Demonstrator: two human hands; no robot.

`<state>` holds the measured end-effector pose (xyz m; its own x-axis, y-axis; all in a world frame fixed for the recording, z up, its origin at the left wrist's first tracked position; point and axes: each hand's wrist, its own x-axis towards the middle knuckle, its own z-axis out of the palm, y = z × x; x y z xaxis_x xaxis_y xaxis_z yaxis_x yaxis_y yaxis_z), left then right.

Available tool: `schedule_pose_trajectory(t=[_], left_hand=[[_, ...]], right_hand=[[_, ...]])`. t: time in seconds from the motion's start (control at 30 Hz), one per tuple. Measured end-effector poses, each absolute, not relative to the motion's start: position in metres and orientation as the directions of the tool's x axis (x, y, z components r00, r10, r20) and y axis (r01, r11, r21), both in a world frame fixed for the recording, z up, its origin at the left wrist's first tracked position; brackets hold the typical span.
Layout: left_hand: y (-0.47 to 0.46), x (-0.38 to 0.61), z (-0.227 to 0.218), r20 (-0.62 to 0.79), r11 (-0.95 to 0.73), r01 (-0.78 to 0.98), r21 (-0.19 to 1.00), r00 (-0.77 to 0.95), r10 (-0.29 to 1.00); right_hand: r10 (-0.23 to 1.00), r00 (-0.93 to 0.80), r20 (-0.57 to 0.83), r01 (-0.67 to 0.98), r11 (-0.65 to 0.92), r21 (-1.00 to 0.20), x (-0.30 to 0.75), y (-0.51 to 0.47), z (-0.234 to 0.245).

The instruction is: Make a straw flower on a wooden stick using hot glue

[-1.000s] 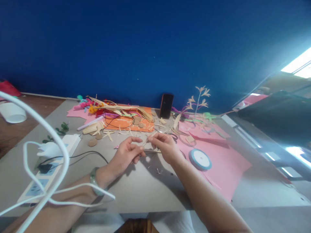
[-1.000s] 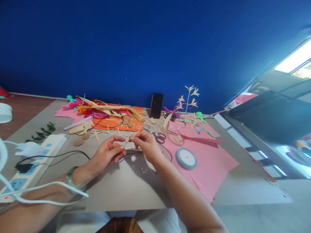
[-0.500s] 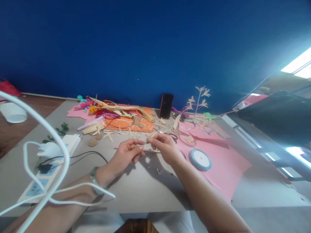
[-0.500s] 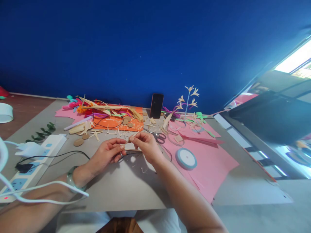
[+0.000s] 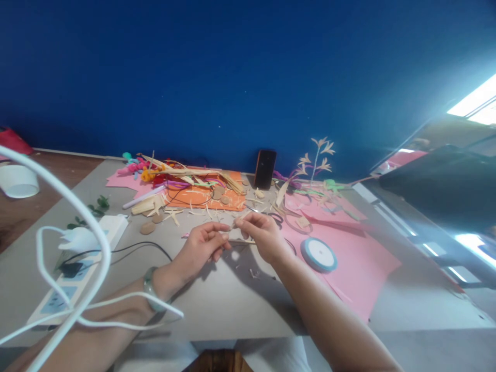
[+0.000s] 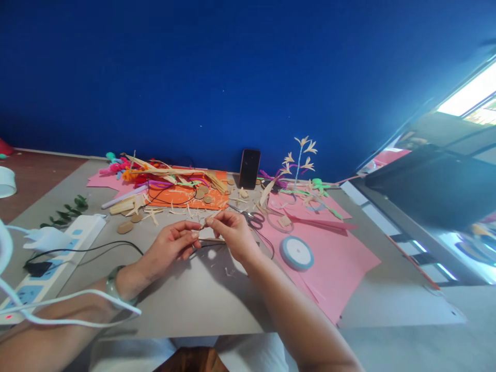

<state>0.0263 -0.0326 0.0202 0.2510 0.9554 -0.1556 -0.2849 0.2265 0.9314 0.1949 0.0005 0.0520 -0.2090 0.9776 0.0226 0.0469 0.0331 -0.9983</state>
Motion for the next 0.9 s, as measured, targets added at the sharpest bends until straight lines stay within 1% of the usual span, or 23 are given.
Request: schedule_pose_trajectory(t=[0.3,0.53,0.9], left_hand=[[-0.0321,0.0275,0.0207,-0.163,0.233,-0.286,0.93,0.248,0.955],[-0.0308,0.027,0.0177,-0.154,0.223,-0.287,0.932,0.245,0.957],[-0.03,0.0269,0.0164,-0.145,0.214,-0.297,0.93,0.238,0.96]], right_hand=[[0.983,-0.18,0.026,0.077,0.041,-0.996,0.1925,0.0002,0.053],[0.981,-0.189,0.031,0.044,0.04,-0.998,0.1921,-0.0007,0.052],[0.979,-0.204,0.008,0.042,0.017,-0.999,0.1948,0.0014,0.0494]])
